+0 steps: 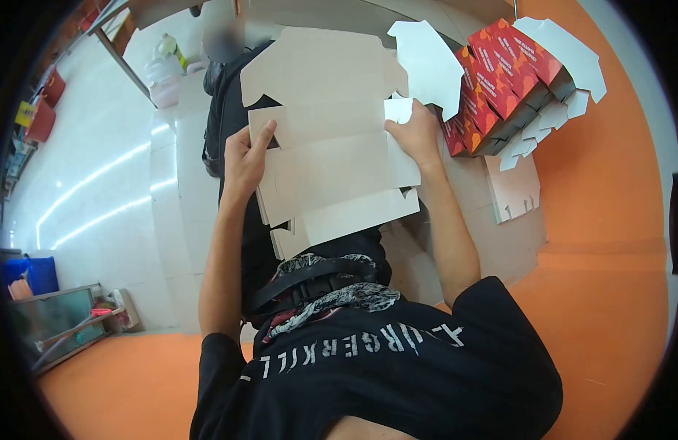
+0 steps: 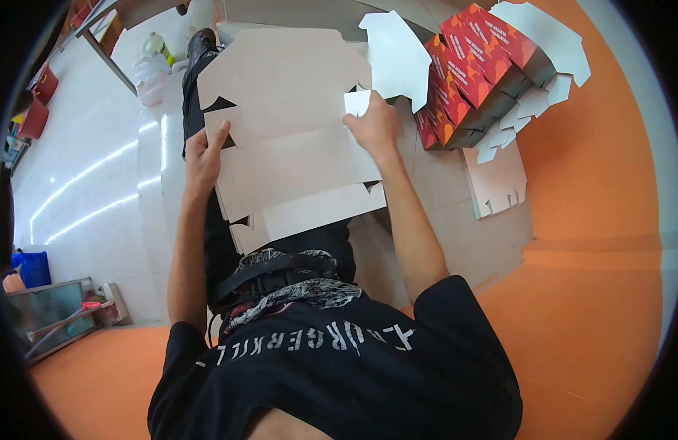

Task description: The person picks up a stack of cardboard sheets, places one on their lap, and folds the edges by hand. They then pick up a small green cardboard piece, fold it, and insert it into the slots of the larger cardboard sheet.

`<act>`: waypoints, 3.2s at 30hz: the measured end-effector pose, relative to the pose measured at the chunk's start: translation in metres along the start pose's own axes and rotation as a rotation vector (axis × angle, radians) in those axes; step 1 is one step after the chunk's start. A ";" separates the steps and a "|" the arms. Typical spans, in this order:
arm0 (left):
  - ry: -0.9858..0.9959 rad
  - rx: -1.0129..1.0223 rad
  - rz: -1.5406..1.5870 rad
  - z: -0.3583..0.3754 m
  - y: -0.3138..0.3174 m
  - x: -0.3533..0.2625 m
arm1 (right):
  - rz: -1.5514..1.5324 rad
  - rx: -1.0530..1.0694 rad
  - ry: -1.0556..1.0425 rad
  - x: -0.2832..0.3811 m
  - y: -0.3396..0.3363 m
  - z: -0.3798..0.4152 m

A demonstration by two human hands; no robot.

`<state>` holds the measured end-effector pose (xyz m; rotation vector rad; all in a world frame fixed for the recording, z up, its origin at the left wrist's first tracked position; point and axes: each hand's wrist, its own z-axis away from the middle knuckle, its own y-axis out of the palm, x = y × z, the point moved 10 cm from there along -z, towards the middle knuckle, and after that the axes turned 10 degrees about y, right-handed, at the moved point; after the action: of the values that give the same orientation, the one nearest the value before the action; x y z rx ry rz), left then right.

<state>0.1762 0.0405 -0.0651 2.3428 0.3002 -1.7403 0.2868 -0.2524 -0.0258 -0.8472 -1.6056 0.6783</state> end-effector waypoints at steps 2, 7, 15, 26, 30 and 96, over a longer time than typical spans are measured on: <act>-0.006 0.014 0.019 -0.001 0.002 0.002 | 0.100 -0.094 -0.008 0.011 0.001 0.006; -0.095 0.029 0.116 0.002 0.002 0.003 | 0.353 -0.336 -0.102 0.052 0.012 0.028; -0.131 -0.046 0.026 0.001 -0.009 -0.004 | 0.130 -0.078 0.015 0.020 0.008 0.016; -0.149 -0.122 -0.341 0.012 -0.033 -0.027 | -0.572 0.134 0.363 -0.055 0.034 0.070; -0.006 -0.104 -0.251 0.040 -0.035 -0.028 | -0.857 0.264 0.356 -0.071 0.044 0.083; -0.549 0.108 0.281 0.171 -0.069 0.027 | -0.741 0.247 0.395 -0.067 0.064 0.148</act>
<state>0.0073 0.0591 -0.1420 1.7546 -0.2054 -2.1841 0.1585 -0.2682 -0.1440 -0.1486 -1.3025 0.1530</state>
